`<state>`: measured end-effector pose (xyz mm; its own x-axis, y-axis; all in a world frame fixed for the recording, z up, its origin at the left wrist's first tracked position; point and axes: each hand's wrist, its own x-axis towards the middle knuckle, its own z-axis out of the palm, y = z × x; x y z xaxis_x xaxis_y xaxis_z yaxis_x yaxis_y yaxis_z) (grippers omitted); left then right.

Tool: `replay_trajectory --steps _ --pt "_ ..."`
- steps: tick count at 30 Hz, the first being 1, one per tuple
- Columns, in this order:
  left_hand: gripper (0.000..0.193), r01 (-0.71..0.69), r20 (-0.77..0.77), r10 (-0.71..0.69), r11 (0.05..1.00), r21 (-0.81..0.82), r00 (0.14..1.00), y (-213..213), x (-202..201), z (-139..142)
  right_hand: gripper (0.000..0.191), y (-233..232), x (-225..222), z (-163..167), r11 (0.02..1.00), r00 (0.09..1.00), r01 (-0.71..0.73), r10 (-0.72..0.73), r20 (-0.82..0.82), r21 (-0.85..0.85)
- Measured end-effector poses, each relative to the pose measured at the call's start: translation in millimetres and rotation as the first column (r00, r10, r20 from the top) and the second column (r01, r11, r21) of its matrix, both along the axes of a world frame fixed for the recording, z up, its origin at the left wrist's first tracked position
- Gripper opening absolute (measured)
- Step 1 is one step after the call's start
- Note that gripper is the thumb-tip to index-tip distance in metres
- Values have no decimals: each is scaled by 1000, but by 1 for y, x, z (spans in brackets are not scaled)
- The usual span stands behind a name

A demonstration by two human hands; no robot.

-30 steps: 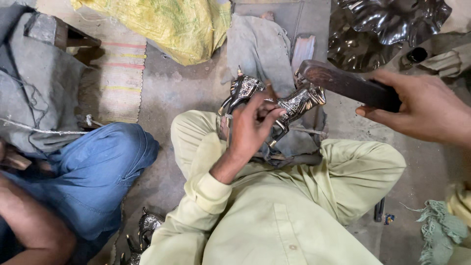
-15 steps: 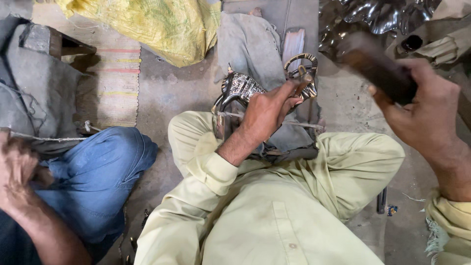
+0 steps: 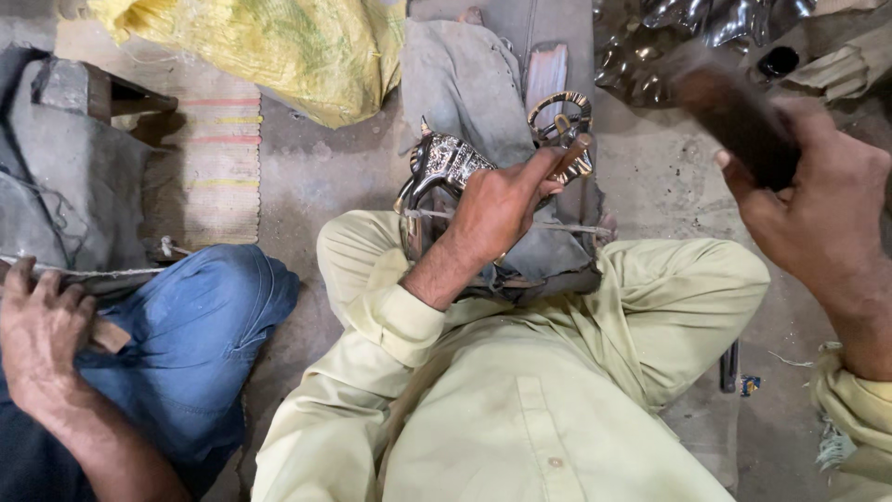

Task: The person uses a hammer and chisel to engrave a decorative pattern onto a metal animal figurine. They repeatedly strike the chisel to create texture on the figurine's body and legs.

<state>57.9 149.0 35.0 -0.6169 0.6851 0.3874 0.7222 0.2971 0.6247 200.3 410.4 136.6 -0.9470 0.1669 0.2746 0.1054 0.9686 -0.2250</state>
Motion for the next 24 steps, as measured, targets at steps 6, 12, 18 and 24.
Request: replay_trajectory --steps 6,12,18,24 --pt "30 40 -68 -42 999 -35 997 0 2 -4 31 -2 3 -7 999 1000 -3 4 -7 53" --pt "31 84 -85 -93 991 -99 992 -2 -5 -4 35 -6 7 -18 989 997 -52 59 -47 137" --pt "29 117 -123 -134 984 -135 983 -2 -6 0 28 -6 15 -30 998 999 5 -2 -35 70" --pt "33 143 -111 -160 979 -147 981 -6 -7 4 29 -13 23 -31 1000 996 -1 3 -94 21"
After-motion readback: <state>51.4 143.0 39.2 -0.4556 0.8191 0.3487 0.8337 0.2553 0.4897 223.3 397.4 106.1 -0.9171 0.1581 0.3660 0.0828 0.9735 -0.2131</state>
